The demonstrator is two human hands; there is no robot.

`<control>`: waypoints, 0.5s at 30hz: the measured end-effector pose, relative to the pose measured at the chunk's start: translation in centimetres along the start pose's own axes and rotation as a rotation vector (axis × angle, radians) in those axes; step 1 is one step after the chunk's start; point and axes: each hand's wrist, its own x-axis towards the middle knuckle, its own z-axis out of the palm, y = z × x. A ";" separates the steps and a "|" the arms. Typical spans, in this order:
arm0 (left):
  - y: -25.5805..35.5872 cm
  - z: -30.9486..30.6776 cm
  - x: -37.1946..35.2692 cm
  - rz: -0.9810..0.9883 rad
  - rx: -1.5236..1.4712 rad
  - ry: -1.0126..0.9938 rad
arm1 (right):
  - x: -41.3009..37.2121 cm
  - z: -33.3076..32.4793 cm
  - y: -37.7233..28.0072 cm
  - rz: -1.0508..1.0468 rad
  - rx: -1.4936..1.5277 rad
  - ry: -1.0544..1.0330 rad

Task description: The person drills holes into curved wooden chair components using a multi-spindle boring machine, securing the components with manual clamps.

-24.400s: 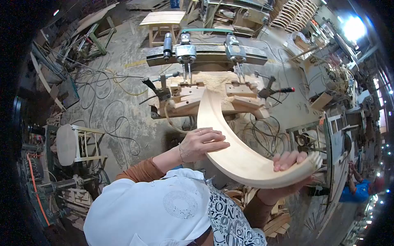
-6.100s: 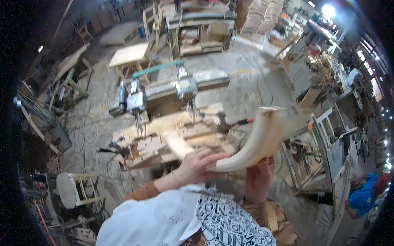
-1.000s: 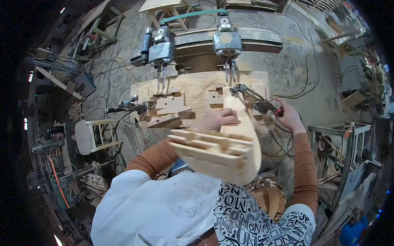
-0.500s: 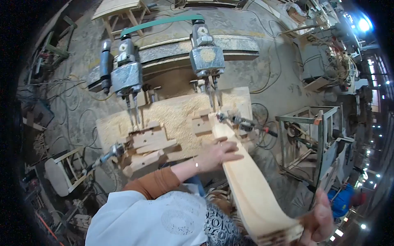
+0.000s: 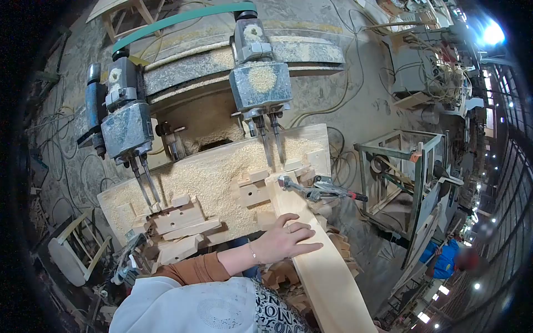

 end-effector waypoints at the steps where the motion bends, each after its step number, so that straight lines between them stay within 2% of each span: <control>1: 0.0 0.0 0.0 0.002 0.000 -0.002 | -0.2 0.1 -0.2 0.033 -0.005 0.018; 3: 0.0 -0.1 0.0 0.003 0.004 -0.011 | -0.7 0.3 -0.3 0.067 -0.006 0.042; 6: -0.1 -0.2 0.2 0.012 0.003 -0.008 | -0.7 1.0 -0.1 0.003 0.008 0.126; 8: -0.1 0.0 0.3 0.040 0.001 0.091 | -0.7 1.9 -0.7 0.064 -0.098 0.209; 9: 0.0 0.0 0.2 0.040 -0.004 0.072 | -2.8 1.2 -0.3 0.078 -0.091 0.219; 11: -0.1 0.1 0.2 0.025 -0.064 0.084 | -8.5 -0.6 0.9 0.097 0.169 0.097; 12: -0.2 0.2 0.2 0.026 -0.051 0.076 | 0.3 -1.2 1.3 -0.091 0.053 -0.176; 15: -0.2 0.1 0.2 0.034 0.009 0.025 | -3.8 -0.9 0.4 -0.102 -0.100 -0.046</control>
